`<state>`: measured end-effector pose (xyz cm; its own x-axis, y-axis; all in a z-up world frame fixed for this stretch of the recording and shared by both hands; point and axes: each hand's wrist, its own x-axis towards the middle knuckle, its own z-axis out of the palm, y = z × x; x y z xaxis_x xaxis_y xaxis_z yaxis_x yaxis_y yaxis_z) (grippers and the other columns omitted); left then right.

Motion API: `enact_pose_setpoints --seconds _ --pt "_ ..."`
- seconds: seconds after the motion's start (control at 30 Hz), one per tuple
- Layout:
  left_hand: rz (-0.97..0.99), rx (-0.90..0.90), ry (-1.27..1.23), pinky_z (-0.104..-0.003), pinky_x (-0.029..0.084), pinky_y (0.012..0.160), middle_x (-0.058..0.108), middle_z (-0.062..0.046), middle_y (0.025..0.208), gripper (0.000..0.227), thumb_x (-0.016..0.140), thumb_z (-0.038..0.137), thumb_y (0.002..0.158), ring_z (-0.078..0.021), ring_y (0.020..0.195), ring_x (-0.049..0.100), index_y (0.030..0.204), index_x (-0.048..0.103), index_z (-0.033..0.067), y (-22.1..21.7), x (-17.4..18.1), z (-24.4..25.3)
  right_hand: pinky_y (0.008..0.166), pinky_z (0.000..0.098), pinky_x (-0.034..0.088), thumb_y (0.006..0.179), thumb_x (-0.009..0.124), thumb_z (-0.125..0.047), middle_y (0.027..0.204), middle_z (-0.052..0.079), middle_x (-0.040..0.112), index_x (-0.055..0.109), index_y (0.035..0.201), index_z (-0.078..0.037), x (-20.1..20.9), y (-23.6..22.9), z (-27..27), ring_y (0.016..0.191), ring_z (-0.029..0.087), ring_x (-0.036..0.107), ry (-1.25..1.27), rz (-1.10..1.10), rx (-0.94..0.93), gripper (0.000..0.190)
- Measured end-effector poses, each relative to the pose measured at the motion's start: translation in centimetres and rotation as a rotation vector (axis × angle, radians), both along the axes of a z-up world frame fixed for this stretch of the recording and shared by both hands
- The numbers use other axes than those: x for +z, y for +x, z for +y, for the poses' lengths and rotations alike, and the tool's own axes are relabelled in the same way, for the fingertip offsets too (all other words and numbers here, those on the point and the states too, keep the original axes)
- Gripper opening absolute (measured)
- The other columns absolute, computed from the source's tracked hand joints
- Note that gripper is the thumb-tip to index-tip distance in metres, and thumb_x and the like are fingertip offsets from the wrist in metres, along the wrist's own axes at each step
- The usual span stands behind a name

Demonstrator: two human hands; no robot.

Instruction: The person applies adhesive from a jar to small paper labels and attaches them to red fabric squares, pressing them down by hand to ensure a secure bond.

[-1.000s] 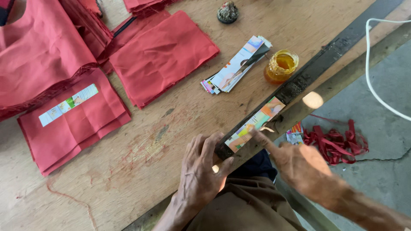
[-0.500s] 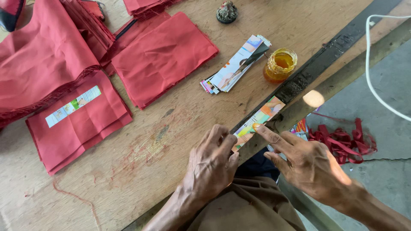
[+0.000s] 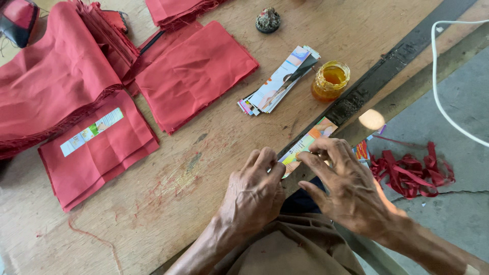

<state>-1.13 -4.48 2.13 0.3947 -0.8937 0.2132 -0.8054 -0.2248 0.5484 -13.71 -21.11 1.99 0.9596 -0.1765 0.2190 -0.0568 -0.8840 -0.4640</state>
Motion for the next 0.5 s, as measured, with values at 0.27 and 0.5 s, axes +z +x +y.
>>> enact_pose_setpoints --seconds 0.27,0.5 --pt "-0.073 -0.002 -0.082 -0.042 0.054 0.067 0.055 -0.012 0.102 0.027 0.076 0.009 0.074 -0.0284 0.097 0.059 0.098 0.064 0.0002 0.5 1.5 -0.3 0.094 0.0503 0.047 0.079 0.074 -0.02 0.12 0.018 0.051 0.062 0.109 -0.001 -0.4 2.0 0.9 0.11 0.038 0.052 0.004 -0.122 0.042 0.037" --pt "0.102 0.118 -0.203 -0.043 0.054 0.071 0.059 -0.015 0.099 0.029 0.069 0.003 0.086 -0.0309 0.09 0.063 0.11 0.054 0.0019 0.0 1.7 0.9 0.092 0.0426 0.051 0.078 0.07 -0.011 0.116 0.015 0.056 0.065 0.089 -0.001 0.5 3.5 -0.5 0.106 0.031 0.052 -0.163 -0.067 0.021 0.016"
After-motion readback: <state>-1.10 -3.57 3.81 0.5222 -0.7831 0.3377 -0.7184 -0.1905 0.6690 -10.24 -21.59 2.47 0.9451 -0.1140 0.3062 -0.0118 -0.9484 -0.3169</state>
